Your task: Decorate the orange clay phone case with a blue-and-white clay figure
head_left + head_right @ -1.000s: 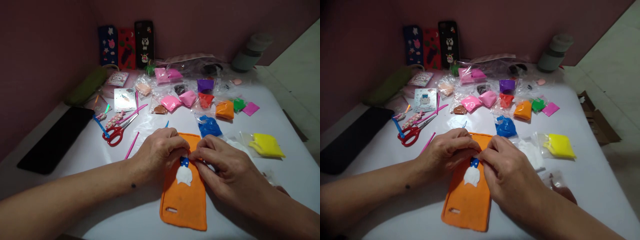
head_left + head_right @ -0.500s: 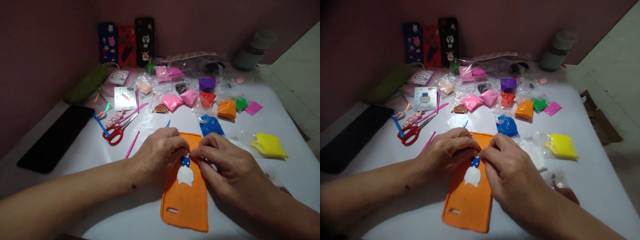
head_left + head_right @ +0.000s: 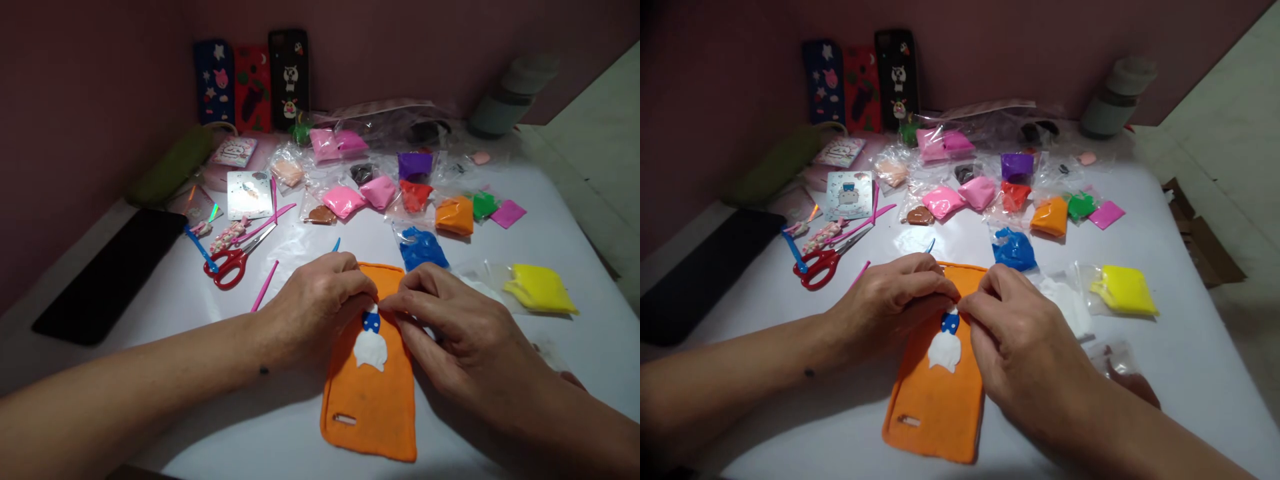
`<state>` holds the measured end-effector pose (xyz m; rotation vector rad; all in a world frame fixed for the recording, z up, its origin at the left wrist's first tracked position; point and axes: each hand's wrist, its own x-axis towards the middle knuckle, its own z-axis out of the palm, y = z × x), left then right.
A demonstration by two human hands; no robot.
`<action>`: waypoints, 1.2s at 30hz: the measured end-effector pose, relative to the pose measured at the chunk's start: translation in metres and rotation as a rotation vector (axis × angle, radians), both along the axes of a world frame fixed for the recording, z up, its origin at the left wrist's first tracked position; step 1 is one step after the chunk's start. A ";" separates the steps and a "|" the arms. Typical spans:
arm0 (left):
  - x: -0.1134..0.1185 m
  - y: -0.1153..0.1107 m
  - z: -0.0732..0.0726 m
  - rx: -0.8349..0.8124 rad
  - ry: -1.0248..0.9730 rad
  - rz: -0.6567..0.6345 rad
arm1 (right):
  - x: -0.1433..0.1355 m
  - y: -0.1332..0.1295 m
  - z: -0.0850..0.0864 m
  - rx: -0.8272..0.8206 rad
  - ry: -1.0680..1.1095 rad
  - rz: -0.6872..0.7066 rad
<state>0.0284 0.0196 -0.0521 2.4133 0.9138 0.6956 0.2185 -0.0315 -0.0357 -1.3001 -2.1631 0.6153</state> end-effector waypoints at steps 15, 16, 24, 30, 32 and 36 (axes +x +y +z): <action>-0.002 0.002 0.004 -0.059 0.027 -0.039 | -0.001 0.001 -0.003 0.008 -0.036 0.009; -0.002 0.002 0.004 -0.060 0.026 -0.043 | -0.001 0.001 -0.003 0.009 -0.041 0.010; -0.004 0.001 0.005 -0.057 0.026 -0.053 | 0.000 0.001 -0.001 0.041 -0.050 0.018; -0.005 0.000 0.004 -0.023 0.031 -0.047 | -0.001 0.001 -0.002 0.025 -0.053 0.019; -0.005 -0.001 0.003 -0.011 0.038 -0.046 | -0.001 0.001 -0.002 0.027 -0.048 0.015; -0.005 -0.002 0.002 -0.004 0.048 -0.054 | 0.000 0.002 -0.004 0.033 -0.048 0.011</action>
